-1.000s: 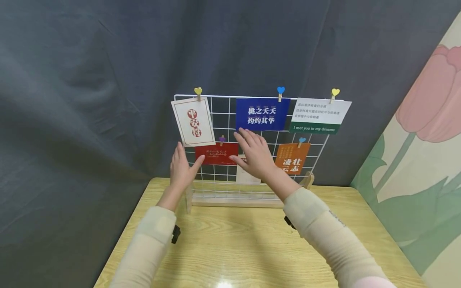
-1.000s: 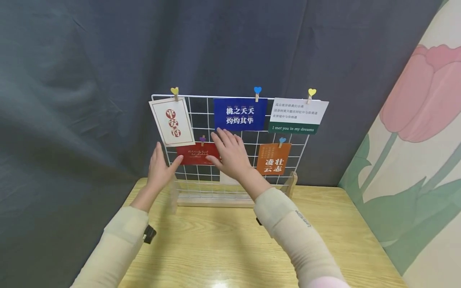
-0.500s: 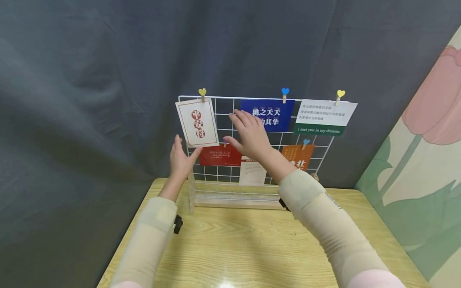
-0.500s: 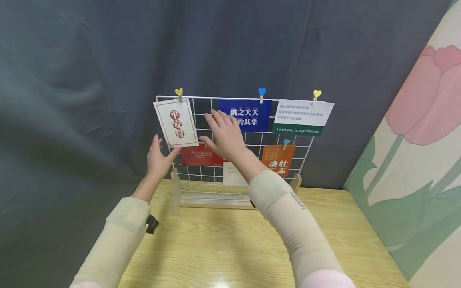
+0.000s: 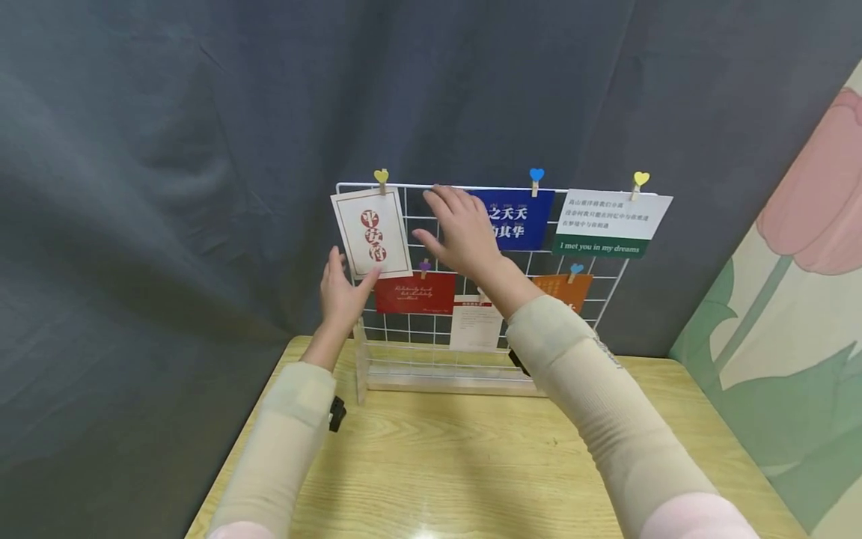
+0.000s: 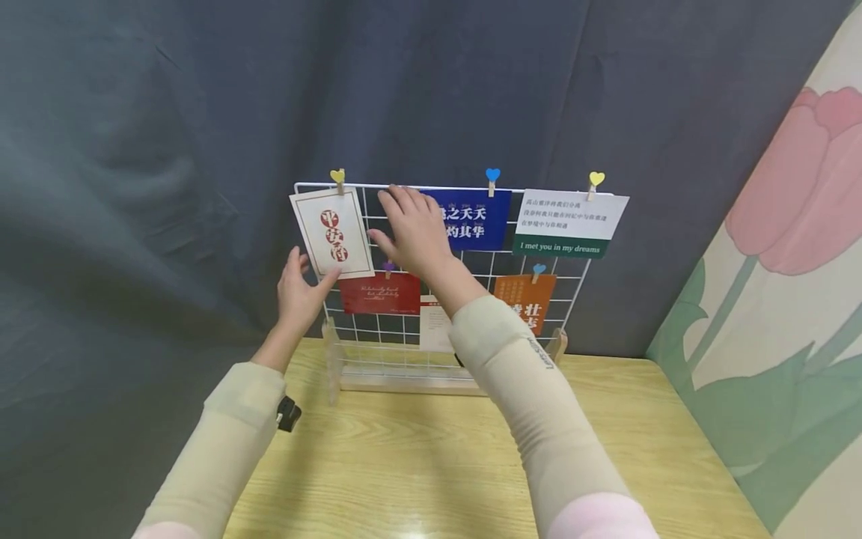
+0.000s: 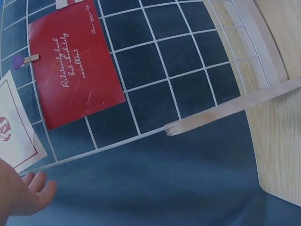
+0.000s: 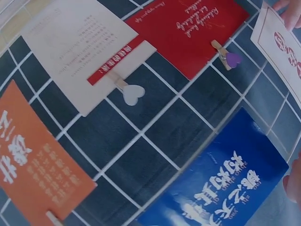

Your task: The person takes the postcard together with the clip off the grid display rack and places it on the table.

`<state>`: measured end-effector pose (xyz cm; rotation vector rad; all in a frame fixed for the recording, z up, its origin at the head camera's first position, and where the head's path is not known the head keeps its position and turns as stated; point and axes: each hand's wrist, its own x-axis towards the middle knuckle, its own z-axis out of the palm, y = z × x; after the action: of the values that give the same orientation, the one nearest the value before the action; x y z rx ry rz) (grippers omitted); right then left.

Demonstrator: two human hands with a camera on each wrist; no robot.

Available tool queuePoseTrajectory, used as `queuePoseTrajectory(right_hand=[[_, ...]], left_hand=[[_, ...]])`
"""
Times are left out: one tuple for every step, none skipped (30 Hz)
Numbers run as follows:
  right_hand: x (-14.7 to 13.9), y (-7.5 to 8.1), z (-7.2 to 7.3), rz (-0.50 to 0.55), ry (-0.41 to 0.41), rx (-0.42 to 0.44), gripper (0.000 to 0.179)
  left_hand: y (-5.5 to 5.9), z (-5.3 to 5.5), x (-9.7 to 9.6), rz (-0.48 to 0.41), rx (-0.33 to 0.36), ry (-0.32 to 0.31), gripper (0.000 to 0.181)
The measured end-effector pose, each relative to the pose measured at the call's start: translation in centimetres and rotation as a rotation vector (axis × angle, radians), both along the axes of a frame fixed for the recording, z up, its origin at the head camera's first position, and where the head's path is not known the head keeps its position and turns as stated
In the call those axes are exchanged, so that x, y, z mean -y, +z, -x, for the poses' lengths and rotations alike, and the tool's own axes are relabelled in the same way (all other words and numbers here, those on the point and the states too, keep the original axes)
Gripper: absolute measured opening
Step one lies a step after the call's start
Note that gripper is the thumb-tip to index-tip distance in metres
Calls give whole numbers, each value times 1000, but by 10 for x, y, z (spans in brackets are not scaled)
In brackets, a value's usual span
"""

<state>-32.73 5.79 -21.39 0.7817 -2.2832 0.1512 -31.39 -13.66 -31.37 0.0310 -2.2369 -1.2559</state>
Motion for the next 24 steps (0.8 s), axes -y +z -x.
queuePoseTrajectory(right_hand=[[1, 2, 1, 0, -8, -3, 57], [3, 4, 1, -1, -18, -4, 57], [4, 6, 2, -1, -23, -9, 56], [6, 9, 3, -1, -27, -11, 56], [8, 11, 3, -4, -32, -10, 56], [11, 13, 4, -8, -38, -4, 55], [13, 16, 4, -13, -47, 6, 55], [16, 18, 5, -11, -49, 15, 55], [19, 20, 6, -8, -54, 30, 55], [22, 23, 7, -6, -67, 51, 56], [25, 26, 8, -2, -81, 77, 56], [29, 28, 9, 9, -93, 106, 57], [32, 30, 11, 29, -100, 141, 57], [35, 33, 12, 51, -104, 173, 58], [38, 35, 13, 69, -110, 206, 58], [41, 36, 15, 87, -114, 238, 59], [44, 38, 15, 109, -110, 270, 59], [47, 39, 16, 128, -104, 297, 59], [50, 40, 17, 145, -99, 322, 60], [52, 41, 18, 155, -95, 338, 60], [55, 42, 18, 165, -93, 355, 60], [58, 43, 18, 174, -90, 371, 60], [60, 45, 18, 183, -87, 383, 60], [63, 46, 18, 191, -82, 394, 60]], left_hand=[[0, 0, 0, 0, -7, 5, 80], [0, 1, 0, -1, -16, 10, 78], [0, 2, 0, -4, -25, 11, 77], [0, 2, 0, -9, -36, 15, 76], [0, 3, -1, -13, -49, 18, 76], [0, 3, -1, -17, -61, 22, 75], [0, 4, -1, -20, -72, 24, 73], [0, 5, -1, -25, -80, 28, 72], [1, 5, -1, -32, -90, 32, 71], [1, 6, -1, -38, -102, 37, 70], [1, 7, 0, -46, -114, 38, 69], [2, 8, 0, -54, -124, 38, 67], [2, 9, 1, -66, -136, 36, 66], [2, 9, 1, -76, -145, 34, 65], [3, 10, 1, -87, -155, 30, 64], [3, 10, 2, -97, -161, 29, 63], [4, 11, 2, -108, -167, 25, 62], [4, 11, 2, -115, -168, 24, 61], [5, 11, 2, -125, -170, 22, 61], [6, 12, 3, -133, -169, 20, 61], [7, 12, 3, -142, -168, 15, 61], [8, 12, 3, -150, -165, 10, 61], [9, 13, 3, -158, -161, 4, 61], [11, 13, 3, -167, -153, 1, 62]])
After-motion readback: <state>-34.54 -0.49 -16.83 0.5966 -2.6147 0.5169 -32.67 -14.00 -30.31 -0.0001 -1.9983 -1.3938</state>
